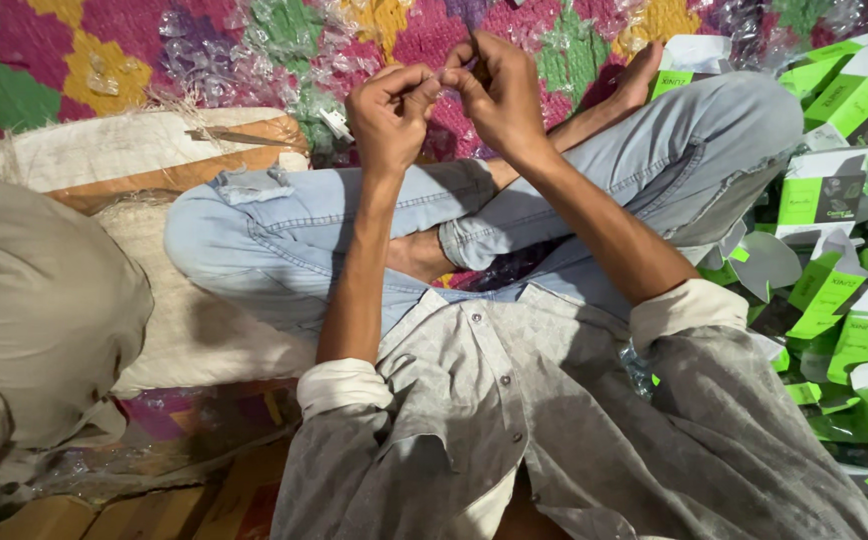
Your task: The person sits cross-legged on a mat and repeatedly picks up small metal pins and white plastic connectors, joining them by hand. The person places the assembled units into a pile on the mat and occasionally uses a screwdriver to adjust components.
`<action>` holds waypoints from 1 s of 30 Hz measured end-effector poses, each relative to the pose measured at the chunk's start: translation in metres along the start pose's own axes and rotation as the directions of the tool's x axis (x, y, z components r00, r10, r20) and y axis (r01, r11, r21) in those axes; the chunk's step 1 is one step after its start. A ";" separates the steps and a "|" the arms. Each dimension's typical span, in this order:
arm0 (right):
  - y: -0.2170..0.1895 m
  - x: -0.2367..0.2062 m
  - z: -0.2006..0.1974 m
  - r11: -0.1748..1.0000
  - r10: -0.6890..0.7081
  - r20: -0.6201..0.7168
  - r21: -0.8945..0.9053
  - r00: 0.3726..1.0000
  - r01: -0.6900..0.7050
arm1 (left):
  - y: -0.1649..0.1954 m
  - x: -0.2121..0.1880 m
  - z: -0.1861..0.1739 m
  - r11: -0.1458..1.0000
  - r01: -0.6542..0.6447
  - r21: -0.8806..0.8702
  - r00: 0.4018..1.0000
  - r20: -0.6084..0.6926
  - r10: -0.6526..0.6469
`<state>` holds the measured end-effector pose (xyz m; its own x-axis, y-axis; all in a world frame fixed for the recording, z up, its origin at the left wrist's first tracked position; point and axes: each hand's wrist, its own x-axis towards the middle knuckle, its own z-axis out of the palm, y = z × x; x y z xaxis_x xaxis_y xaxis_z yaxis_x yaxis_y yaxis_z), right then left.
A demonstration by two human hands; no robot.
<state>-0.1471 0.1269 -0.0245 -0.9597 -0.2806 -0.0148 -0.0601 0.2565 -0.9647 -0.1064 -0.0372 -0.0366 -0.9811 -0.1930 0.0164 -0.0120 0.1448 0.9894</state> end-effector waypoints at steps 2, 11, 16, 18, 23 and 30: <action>0.002 -0.001 0.003 0.996 -0.082 -0.026 -0.020 0.996 0.081 | 0.000 0.001 -0.002 0.999 -0.041 0.005 0.999 0.001 0.041; -0.007 0.009 0.003 0.945 0.182 0.112 0.255 0.977 -0.205 | -0.007 -0.004 -0.006 0.968 0.088 -0.233 0.990 -0.085 -0.110; -0.030 0.006 -0.027 0.998 0.002 0.321 0.058 0.947 -0.022 | -0.008 -0.001 -0.016 0.982 0.095 -0.161 0.985 -0.129 -0.116; -0.038 0.005 -0.030 0.996 -0.010 0.372 -0.080 0.928 0.043 | -0.005 0.002 -0.016 0.985 0.080 -0.152 0.986 -0.130 -0.101; -0.054 0.007 -0.029 0.970 0.031 0.450 -0.228 0.893 0.081 | 0.010 0.003 -0.015 0.996 0.000 -0.094 0.991 -0.130 -0.013; -0.060 0.010 -0.031 0.946 -0.001 0.459 -0.289 0.889 0.150 | 0.030 0.001 -0.013 0.971 -0.160 0.178 0.977 -0.112 0.181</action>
<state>-0.1613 0.1376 0.0414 -0.7269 -0.6738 -0.1324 -0.2805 0.4674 -0.8384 -0.1049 -0.0456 -0.0054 -0.9390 -0.2712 0.2113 0.1105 0.3440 0.9325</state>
